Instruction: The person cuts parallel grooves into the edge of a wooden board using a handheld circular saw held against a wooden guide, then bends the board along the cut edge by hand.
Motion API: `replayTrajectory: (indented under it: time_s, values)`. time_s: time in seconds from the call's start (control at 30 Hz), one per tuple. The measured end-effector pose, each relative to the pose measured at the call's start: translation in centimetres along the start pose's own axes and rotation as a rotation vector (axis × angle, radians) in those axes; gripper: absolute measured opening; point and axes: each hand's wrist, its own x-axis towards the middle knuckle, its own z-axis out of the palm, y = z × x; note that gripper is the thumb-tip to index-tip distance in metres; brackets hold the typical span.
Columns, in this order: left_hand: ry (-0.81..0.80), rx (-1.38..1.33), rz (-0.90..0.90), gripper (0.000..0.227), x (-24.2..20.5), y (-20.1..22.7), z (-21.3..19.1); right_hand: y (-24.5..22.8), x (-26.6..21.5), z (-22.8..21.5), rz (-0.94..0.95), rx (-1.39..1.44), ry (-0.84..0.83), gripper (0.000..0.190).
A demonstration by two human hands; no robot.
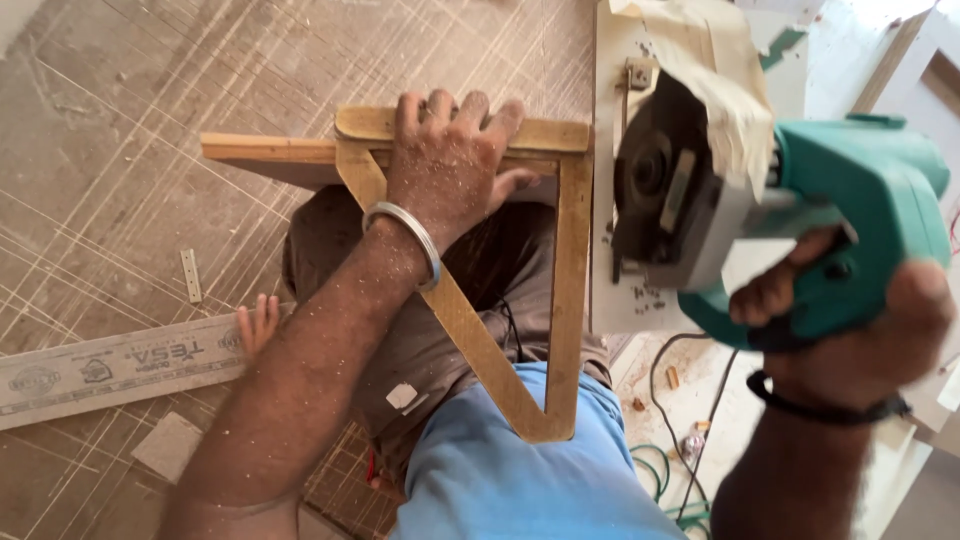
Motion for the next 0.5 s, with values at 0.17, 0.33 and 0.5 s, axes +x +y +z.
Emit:
replayTrajectory:
  time_s: [0.17,0.33,0.5]
  values:
    - [0.090,0.037,0.031,0.073,0.2,-0.6,0.7,0.2,-6.9,-0.9,0.062,0.065,0.059,0.060]
    - [0.116,0.047,0.037,0.073,-0.4,-0.1,1.0,1.2,-8.6,-3.6,0.107,0.006,0.058,0.053]
    - [0.155,0.042,0.012,0.072,-0.2,0.3,0.9,3.0,-8.2,-7.3,0.130,0.056,0.000,0.042]
